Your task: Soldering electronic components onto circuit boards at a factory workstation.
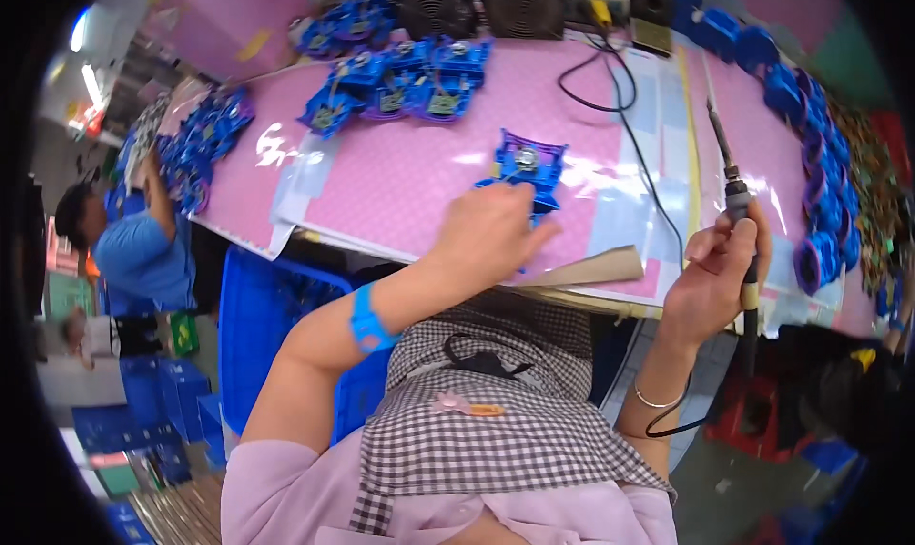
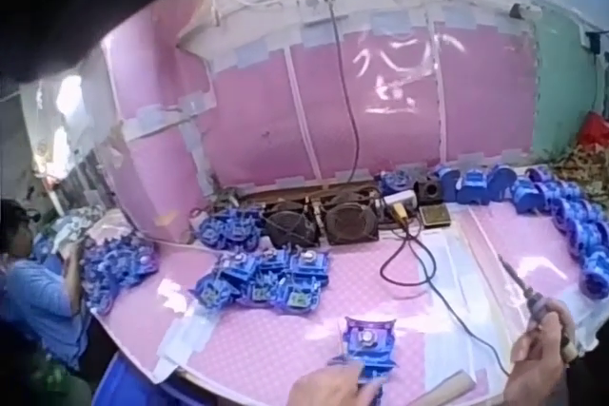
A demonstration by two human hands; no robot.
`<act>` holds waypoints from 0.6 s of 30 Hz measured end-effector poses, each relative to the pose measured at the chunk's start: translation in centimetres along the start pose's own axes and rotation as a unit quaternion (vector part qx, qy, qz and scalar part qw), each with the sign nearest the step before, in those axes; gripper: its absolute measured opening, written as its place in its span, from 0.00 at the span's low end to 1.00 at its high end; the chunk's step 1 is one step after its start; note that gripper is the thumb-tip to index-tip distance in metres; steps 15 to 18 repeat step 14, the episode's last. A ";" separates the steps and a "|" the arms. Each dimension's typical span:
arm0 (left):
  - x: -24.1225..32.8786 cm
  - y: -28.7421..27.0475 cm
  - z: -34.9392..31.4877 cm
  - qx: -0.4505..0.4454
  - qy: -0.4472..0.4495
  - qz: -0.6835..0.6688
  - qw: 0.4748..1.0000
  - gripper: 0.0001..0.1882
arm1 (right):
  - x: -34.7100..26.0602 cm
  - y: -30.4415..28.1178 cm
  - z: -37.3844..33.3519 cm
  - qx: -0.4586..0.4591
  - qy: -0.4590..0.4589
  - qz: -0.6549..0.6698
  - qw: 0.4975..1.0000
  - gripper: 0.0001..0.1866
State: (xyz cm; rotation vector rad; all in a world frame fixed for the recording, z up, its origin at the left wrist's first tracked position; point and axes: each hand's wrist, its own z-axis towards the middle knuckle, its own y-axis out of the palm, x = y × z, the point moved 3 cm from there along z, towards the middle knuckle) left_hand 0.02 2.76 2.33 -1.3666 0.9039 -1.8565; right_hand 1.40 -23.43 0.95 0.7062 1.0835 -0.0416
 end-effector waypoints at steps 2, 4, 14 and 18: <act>1.3 1.6 1.2 -0.053 0.002 0.105 0.993 0.11 | -0.6 1.6 0.1 -0.039 -0.011 0.020 0.999 0.15; 1.0 3.1 1.9 -0.077 -0.003 0.125 0.989 0.14 | -0.7 3.0 -0.1 -0.073 0.001 0.048 0.996 0.14; -11.7 -10.1 -6.3 0.012 -0.130 0.139 0.982 0.16 | -0.9 -1.7 1.0 -0.105 0.007 0.025 0.994 0.17; -11.7 -10.1 -6.3 0.012 -0.130 0.139 0.982 0.16 | -0.9 -1.7 1.0 -0.105 0.007 0.025 0.994 0.17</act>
